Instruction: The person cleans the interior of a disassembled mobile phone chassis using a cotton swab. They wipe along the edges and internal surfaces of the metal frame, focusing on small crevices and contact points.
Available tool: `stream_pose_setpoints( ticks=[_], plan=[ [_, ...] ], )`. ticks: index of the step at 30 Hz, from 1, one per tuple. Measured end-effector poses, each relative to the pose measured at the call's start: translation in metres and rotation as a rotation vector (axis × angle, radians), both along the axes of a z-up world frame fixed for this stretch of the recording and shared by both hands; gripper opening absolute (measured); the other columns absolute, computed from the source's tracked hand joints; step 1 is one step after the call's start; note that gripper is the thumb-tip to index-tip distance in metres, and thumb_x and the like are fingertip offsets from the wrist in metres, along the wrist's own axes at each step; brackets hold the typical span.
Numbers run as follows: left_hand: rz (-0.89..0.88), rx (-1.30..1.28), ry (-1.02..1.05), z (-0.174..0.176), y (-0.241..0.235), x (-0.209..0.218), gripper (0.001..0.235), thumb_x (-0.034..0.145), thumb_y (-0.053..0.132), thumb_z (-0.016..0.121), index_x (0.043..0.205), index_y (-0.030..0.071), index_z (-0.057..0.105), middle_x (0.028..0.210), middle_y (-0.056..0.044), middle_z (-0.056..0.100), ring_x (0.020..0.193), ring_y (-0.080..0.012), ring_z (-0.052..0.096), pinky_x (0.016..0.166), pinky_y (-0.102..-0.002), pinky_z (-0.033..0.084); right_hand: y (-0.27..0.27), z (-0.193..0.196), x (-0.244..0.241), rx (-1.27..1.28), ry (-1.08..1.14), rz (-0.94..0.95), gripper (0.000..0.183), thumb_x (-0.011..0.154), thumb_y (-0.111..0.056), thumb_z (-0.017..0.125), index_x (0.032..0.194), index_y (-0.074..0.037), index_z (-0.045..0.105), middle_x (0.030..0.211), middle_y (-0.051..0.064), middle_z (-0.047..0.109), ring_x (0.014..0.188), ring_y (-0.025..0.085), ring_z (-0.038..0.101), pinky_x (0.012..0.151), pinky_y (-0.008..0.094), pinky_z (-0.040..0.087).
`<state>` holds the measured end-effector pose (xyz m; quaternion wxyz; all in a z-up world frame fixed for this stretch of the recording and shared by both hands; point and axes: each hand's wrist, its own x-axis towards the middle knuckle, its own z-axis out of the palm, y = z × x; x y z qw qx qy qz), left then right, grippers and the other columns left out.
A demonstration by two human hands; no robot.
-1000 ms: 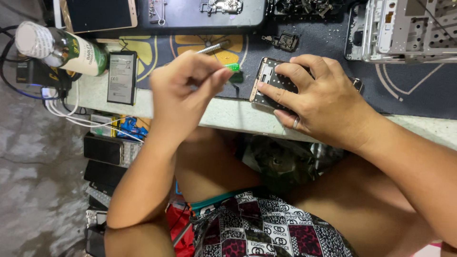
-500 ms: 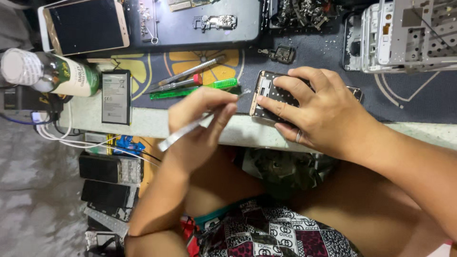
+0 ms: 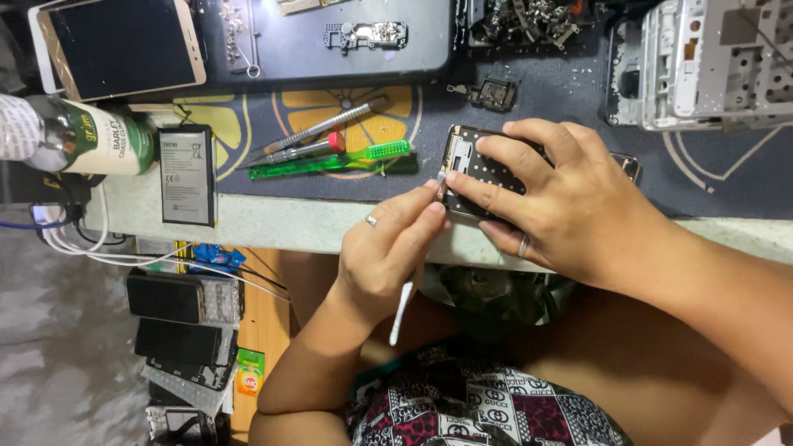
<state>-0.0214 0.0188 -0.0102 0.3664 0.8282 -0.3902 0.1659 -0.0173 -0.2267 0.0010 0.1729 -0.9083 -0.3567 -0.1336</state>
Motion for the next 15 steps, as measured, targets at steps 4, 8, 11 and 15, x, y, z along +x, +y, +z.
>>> stream_pose_setpoints(
  ticks=[4, 8, 11, 15],
  plan=[
    [-0.003, 0.046, -0.031, 0.0007, -0.0002, 0.0015, 0.027, 0.089, -0.009, 0.072, 0.116, -0.008, 0.066, 0.119, -0.028, 0.068, 0.106, -0.04, 0.074, 0.089, -0.043, 0.064, 0.0003, 0.0007, 0.0005, -0.005, 0.002, -0.003, 0.057, 0.081, -0.031, 0.078, 0.136, -0.021, 0.067, 0.134, 0.008, 0.053, 0.126, 0.032, 0.047, 0.098, 0.049, 0.046],
    [0.034, 0.022, -0.045, 0.0, -0.0065, 0.0035, 0.023, 0.092, -0.009, 0.074, 0.113, -0.008, 0.065, 0.116, -0.026, 0.069, 0.103, -0.0388, 0.075, 0.088, -0.041, 0.064, -0.0005, -0.0009, 0.0001, -0.014, 0.015, -0.01, 0.057, 0.082, -0.032, 0.077, 0.137, -0.021, 0.067, 0.134, 0.008, 0.053, 0.127, 0.032, 0.047, 0.098, 0.049, 0.045],
    [0.045, 0.014, -0.033, -0.0017, -0.008, 0.0045, 0.023, 0.092, -0.009, 0.075, 0.113, -0.009, 0.065, 0.115, -0.027, 0.07, 0.101, -0.0384, 0.075, 0.086, -0.041, 0.063, -0.0005, -0.0021, 0.0007, -0.012, 0.018, -0.009, 0.056, 0.083, -0.033, 0.077, 0.137, -0.021, 0.067, 0.135, 0.007, 0.053, 0.127, 0.032, 0.046, 0.099, 0.049, 0.044],
    [0.066, 0.001, -0.035, -0.0017, -0.0079, 0.0035, 0.024, 0.092, -0.01, 0.075, 0.113, -0.008, 0.065, 0.115, -0.027, 0.07, 0.099, -0.0375, 0.075, 0.084, -0.04, 0.064, 0.0006, -0.0011, 0.0004, -0.025, 0.009, -0.011, 0.055, 0.083, -0.032, 0.077, 0.136, -0.021, 0.067, 0.135, 0.006, 0.053, 0.127, 0.031, 0.046, 0.099, 0.049, 0.045]
  ],
)
